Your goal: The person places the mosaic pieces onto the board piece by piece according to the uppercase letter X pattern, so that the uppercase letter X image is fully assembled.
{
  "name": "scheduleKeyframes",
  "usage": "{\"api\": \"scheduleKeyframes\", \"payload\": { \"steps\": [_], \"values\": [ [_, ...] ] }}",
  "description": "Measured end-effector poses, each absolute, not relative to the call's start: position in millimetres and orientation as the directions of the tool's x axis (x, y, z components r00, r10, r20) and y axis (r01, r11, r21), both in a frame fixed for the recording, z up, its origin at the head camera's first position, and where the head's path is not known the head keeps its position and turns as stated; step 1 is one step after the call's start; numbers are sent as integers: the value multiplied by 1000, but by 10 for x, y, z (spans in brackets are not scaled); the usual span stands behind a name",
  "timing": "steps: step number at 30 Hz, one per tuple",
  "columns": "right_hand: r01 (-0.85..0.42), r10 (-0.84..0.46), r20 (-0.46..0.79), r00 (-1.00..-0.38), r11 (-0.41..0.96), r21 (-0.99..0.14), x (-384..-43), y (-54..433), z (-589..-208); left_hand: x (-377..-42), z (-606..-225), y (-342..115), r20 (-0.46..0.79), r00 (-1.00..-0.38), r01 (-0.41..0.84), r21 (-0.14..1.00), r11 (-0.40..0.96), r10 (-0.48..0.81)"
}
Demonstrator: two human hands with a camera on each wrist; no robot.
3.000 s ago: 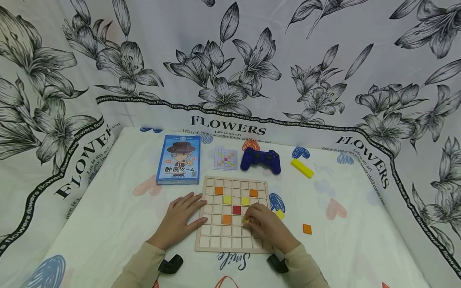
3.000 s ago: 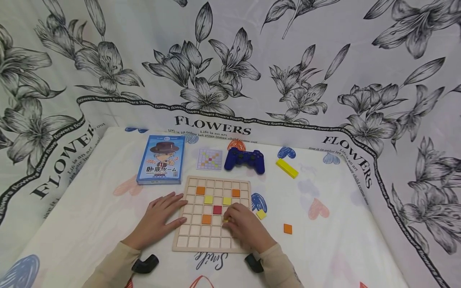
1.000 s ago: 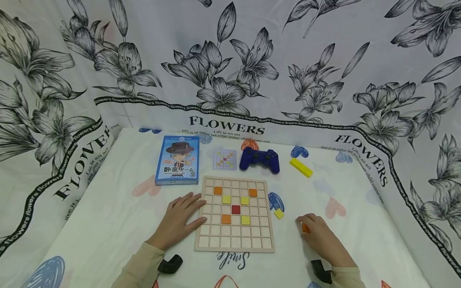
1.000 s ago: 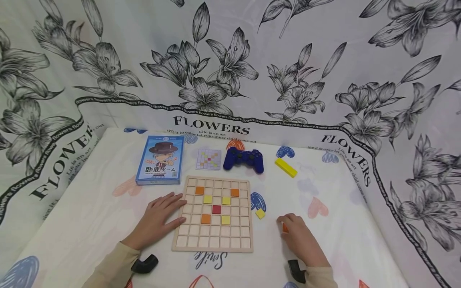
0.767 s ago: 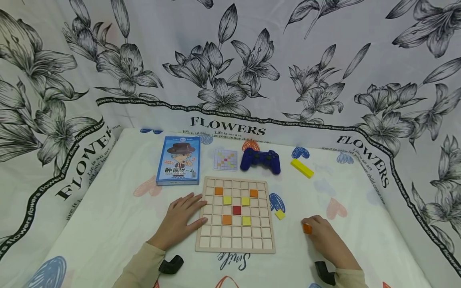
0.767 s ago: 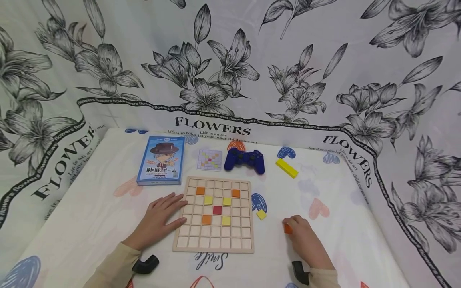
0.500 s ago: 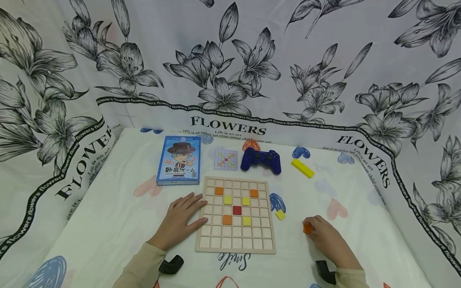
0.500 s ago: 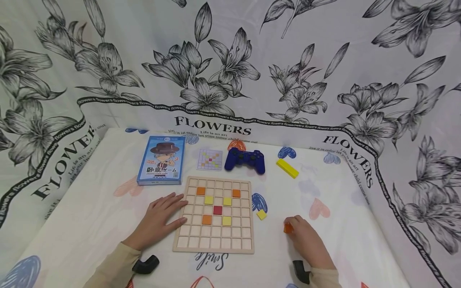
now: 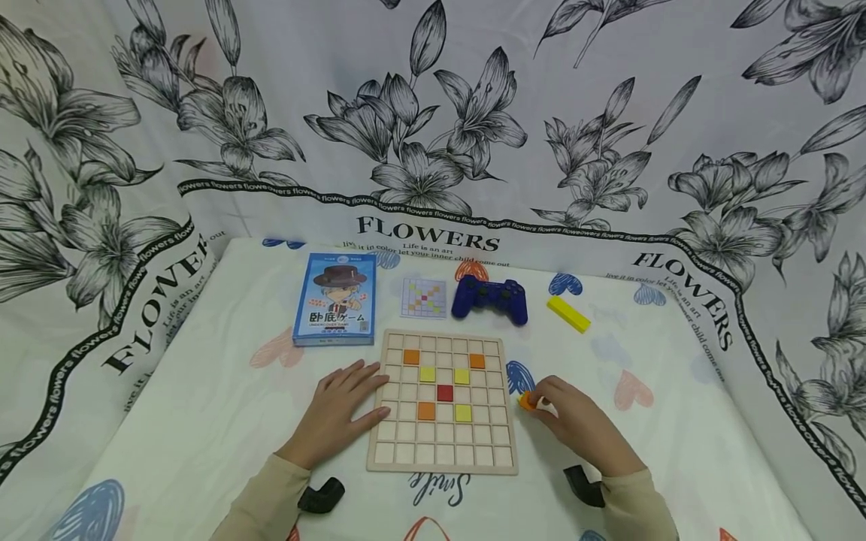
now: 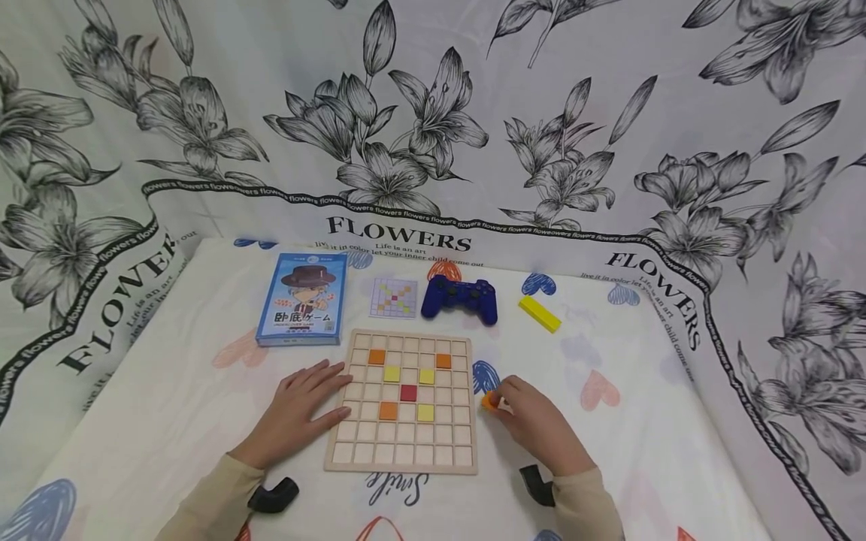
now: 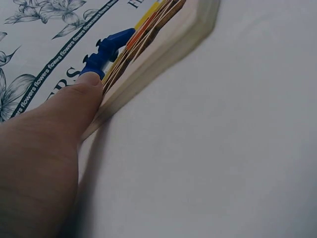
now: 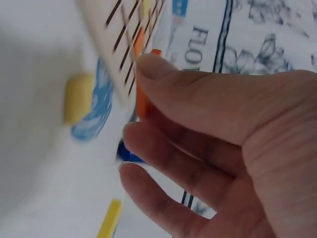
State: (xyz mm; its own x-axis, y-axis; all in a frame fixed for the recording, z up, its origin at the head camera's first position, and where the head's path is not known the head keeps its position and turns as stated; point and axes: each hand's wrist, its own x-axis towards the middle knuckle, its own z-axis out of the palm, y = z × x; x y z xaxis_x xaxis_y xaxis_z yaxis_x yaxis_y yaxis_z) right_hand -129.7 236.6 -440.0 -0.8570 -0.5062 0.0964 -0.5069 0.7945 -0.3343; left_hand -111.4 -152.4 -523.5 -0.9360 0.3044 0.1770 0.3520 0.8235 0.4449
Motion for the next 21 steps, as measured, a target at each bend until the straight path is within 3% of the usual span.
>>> {"api": "scheduleKeyframes", "payload": {
  "steps": [7,14,21],
  "values": [
    [-660,-656,148,-741,669,-342,-1353,1855,-4391,-1112,-5231,-1524,183,-934,356,445,822,306],
    [-697,-755,65,-653,565,-441,-1327,1440,-4461,-1105,-5219,-1527,181,-934,357,445,821,308],
    [-743,-813,31,-582,515,-427,-1292,1135,-4550,-1112,-5206,-1534,181,-931,364,446,818,315]
  ]
}}
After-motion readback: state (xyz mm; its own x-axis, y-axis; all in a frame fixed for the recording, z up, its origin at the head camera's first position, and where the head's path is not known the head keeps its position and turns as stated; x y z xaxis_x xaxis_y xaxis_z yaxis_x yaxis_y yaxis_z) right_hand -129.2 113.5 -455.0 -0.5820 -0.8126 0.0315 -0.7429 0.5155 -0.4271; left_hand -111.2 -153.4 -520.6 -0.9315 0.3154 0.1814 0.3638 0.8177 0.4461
